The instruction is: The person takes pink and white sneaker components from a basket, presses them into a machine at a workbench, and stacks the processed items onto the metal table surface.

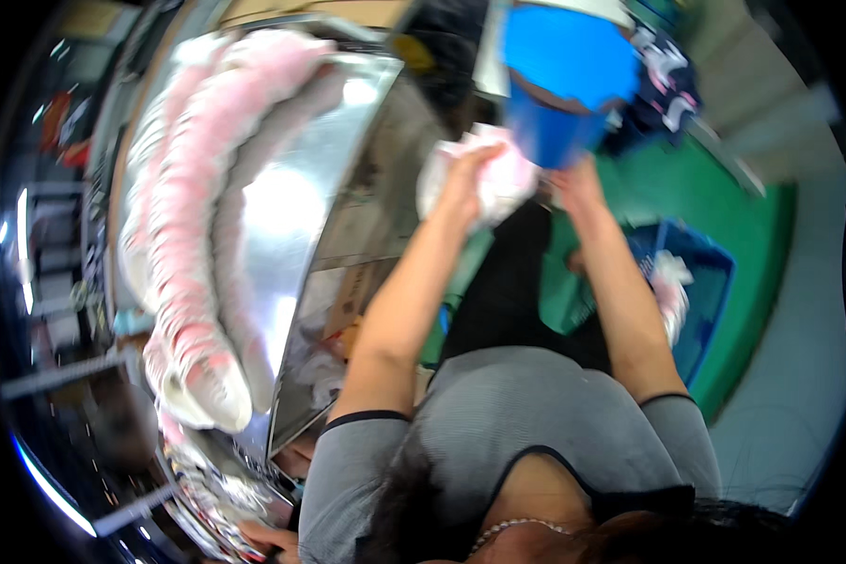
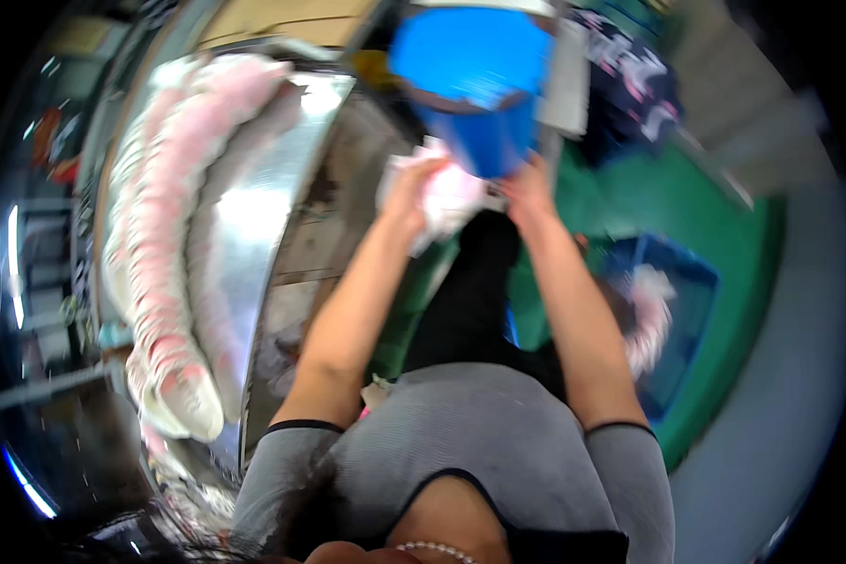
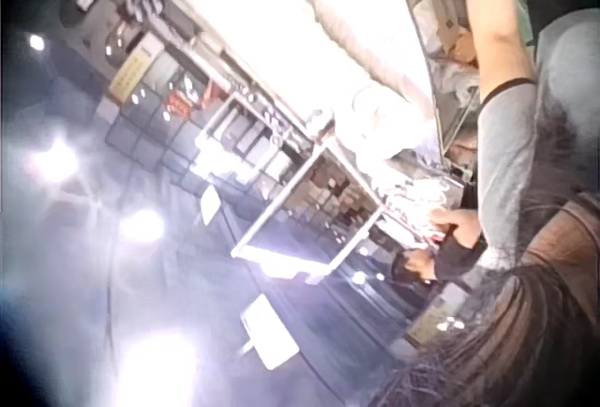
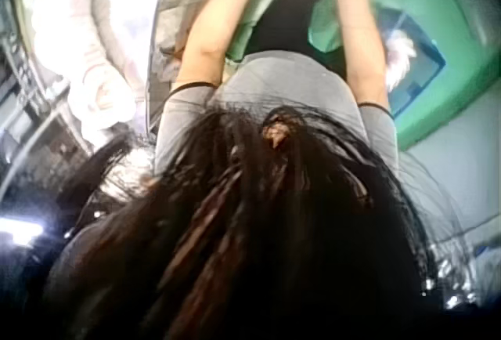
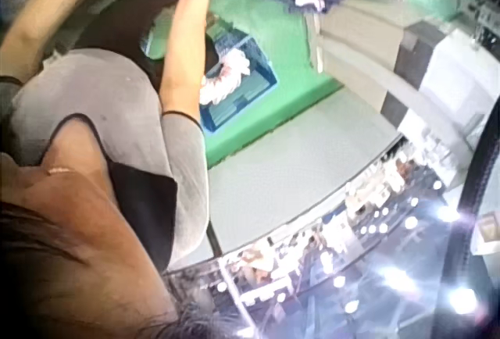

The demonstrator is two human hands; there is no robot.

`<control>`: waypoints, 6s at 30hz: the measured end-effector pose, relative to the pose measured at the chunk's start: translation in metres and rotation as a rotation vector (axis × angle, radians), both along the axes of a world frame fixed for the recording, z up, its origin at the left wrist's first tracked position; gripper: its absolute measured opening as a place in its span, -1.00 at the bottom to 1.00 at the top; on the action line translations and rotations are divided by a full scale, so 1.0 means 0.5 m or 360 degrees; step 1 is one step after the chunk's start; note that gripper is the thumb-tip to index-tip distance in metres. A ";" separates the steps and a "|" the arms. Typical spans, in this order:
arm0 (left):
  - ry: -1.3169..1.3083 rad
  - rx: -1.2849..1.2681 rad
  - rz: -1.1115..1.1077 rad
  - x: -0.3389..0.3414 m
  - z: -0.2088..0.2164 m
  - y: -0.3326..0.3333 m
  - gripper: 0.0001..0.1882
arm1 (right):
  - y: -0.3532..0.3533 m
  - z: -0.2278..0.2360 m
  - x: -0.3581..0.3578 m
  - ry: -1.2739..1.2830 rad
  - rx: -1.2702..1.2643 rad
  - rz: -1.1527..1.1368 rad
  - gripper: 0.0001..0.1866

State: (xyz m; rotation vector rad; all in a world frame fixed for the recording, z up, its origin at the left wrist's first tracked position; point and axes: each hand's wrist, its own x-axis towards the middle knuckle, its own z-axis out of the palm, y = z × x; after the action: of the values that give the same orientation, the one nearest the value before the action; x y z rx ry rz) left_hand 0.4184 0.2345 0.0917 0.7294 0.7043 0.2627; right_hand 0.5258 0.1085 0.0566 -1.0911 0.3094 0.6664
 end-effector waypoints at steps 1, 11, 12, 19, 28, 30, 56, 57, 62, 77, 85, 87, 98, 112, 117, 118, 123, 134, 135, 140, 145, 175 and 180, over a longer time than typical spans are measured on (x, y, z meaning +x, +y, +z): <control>-0.0151 -0.0340 -0.0011 0.010 -0.041 0.010 -0.77 | -0.021 -0.031 0.035 -0.0039 0.0170 0.0167 -0.94; 0.0140 0.0506 0.0692 -0.446 0.318 -0.125 -0.54 | -0.091 -0.172 -0.099 -0.0092 0.0062 0.0651 -0.83; 0.0243 0.0760 0.0878 -0.518 0.367 -0.154 -0.54 | -0.077 -0.182 -0.129 -0.0107 0.0025 0.0831 -0.82; 0.0876 0.1844 0.2167 -0.964 0.244 -0.073 -0.40 | -0.039 -0.085 -0.291 -0.0459 0.0182 0.1405 -0.85; 0.1442 0.2968 0.1562 -1.001 0.055 0.441 -0.57 | -0.347 -0.260 -0.144 -0.0610 -0.0558 0.0665 -0.90; 0.1944 0.2854 0.1565 -1.067 -0.004 0.392 -0.59 | -0.381 -0.243 -0.164 -0.0897 -0.0862 0.0420 -0.88; 0.0296 0.1170 -0.2624 0.470 -0.431 -0.804 -0.64 | -0.981 -0.801 -0.195 0.1268 -0.2359 -0.0239 0.15; 0.0328 0.1169 -0.2645 0.499 -0.502 -0.835 -0.64 | -0.984 -0.853 -0.192 0.1310 -0.2376 -0.0145 0.19; 0.0894 0.1130 -0.2831 0.588 -0.827 -0.956 -0.27 | -1.047 -1.014 -0.168 0.1320 -0.2593 0.0074 0.05; 0.0899 0.1383 -0.2992 0.637 -1.217 -1.058 0.14 | -1.284 -1.058 -0.008 0.0193 -0.2711 0.0140 0.28; 0.0306 0.2244 -0.2860 0.608 -1.188 -1.082 0.06 | -1.316 -1.102 0.006 0.0249 -0.2770 0.0342 0.09; 0.0237 0.2370 -0.2890 0.614 -1.174 -1.087 0.05 | -1.325 -1.095 0.012 0.0053 -0.2681 0.0370 0.00; -0.0746 0.2571 -0.2848 0.697 -0.687 -1.027 -0.11 | -1.297 -0.768 0.057 -0.0602 -0.2308 0.0074 -0.08; -0.2214 0.2278 -0.3389 0.493 0.397 -0.915 -0.04 | -1.112 -0.124 -0.112 -0.1118 -0.0926 -0.0261 -0.12; -0.2251 0.2216 -0.3125 0.343 0.535 -0.700 0.29 | -0.963 0.037 -0.085 -0.1393 -0.0213 0.0280 -0.11; -0.2257 0.2390 -0.3016 0.309 0.557 -0.700 0.44 | -0.962 0.047 -0.125 -0.1405 0.0110 0.0216 -0.14; -0.1834 0.1844 -0.1843 0.264 0.382 -0.768 0.03 | -0.958 0.045 -0.257 -0.1459 -0.0120 0.0019 -0.21; -0.0577 0.0300 -0.2096 0.216 -0.168 -0.526 -0.23 | -0.728 0.092 -0.333 -0.1319 -0.0553 0.0356 -0.18; -0.0519 0.0363 -0.2108 0.204 -0.158 -0.549 -0.26 | -0.726 0.095 -0.339 -0.1290 -0.0606 0.0363 -0.17; -0.0414 0.0795 -0.2030 0.185 -0.072 -0.511 -0.41 | -0.647 0.085 -0.308 -0.1202 -0.0780 0.0547 -0.16; -0.0536 0.1513 -0.1939 0.151 0.032 -0.363 -0.55 | -0.591 0.066 -0.280 -0.1098 -0.0906 0.0766 -0.14; 0.0228 0.1255 -0.1739 -0.157 -0.007 -0.429 -0.35 | -0.502 -0.047 -0.274 -0.1503 -0.1662 0.0902 -0.54; 0.0213 0.0242 -0.1418 -0.177 -0.065 -0.392 -0.28 | -0.496 -0.049 -0.237 -0.1381 -0.1764 0.1023 -0.54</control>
State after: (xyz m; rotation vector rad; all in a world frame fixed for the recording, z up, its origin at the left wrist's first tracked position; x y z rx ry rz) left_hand 0.3300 0.0388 0.0594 1.1412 0.4291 -0.5560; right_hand 0.4074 -0.1396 0.0321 -2.4735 -0.5349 0.4844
